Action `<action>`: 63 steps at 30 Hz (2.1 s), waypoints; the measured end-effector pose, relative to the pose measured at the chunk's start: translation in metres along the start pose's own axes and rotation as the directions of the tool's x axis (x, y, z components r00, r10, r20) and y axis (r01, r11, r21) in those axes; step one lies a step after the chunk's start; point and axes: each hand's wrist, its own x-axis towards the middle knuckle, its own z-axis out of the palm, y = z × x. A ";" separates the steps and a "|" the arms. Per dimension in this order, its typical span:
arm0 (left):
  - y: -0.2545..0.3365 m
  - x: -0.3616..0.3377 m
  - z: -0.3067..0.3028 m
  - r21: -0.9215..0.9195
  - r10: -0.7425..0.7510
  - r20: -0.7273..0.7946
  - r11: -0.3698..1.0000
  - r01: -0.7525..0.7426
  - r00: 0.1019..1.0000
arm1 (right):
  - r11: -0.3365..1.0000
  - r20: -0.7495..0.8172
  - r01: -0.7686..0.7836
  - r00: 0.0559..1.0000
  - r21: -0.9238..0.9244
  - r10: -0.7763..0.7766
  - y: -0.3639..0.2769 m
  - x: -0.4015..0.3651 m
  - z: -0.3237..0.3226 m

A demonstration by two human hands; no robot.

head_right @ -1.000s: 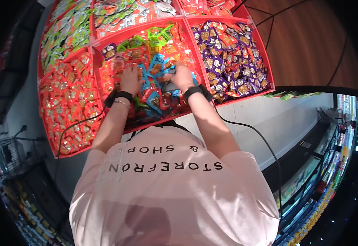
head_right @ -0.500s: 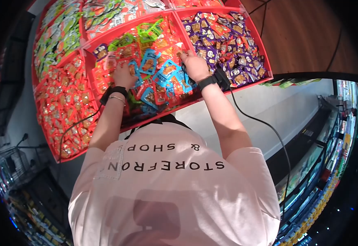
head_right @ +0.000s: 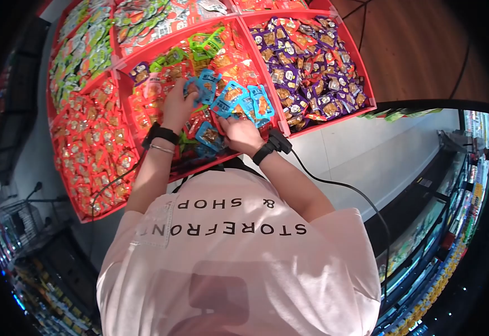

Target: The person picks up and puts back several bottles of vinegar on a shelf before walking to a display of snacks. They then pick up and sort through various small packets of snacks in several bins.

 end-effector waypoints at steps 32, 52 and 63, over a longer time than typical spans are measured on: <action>-0.022 -0.083 0.020 0.041 0.109 0.346 0.991 -0.131 0.932 | 0.864 0.026 -0.501 0.864 -0.056 0.503 0.027 0.067 -0.049; -0.039 0.041 0.040 0.160 0.038 0.090 0.986 -0.052 0.995 | 0.834 -0.070 -0.372 0.898 0.409 0.435 0.074 0.023 -0.095; -0.025 0.068 0.080 0.479 -0.100 0.098 0.877 0.041 0.990 | 0.776 0.002 -0.618 0.782 -0.127 0.623 0.050 -0.007 -0.044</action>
